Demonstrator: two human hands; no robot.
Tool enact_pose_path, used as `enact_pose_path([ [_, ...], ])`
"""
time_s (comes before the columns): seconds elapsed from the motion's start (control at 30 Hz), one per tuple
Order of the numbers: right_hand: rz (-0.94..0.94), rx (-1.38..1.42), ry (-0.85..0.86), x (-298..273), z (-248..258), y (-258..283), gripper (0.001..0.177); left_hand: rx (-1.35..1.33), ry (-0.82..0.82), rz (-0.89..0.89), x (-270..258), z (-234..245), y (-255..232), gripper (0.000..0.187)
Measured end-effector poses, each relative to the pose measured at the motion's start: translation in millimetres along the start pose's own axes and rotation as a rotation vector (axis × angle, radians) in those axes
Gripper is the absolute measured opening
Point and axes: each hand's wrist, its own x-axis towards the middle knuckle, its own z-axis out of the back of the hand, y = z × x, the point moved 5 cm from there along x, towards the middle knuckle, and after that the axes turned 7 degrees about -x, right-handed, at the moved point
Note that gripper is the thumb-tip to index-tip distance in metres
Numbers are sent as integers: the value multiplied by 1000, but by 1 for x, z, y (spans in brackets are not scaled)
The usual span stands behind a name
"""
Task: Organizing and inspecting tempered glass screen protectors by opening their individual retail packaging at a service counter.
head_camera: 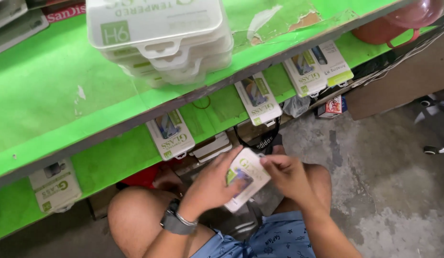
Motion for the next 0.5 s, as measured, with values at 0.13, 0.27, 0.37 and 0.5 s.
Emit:
enact_pose_path([
  [0.13,-30,-14,-8,-9,-24,0,23,567,-107,-144,6,-24,12,121],
  [0.27,-291,438,20,-7,-18,-20,37,218,16,-256,-1,-14,1,90],
  [0.37,-279,486,69,-10,-21,-9,40,98,26,-264,-2,-5,-4,70],
  [0.5,-239,220,36,-9,-15,3,27,-67,47,-205,-3,3,-5,64],
])
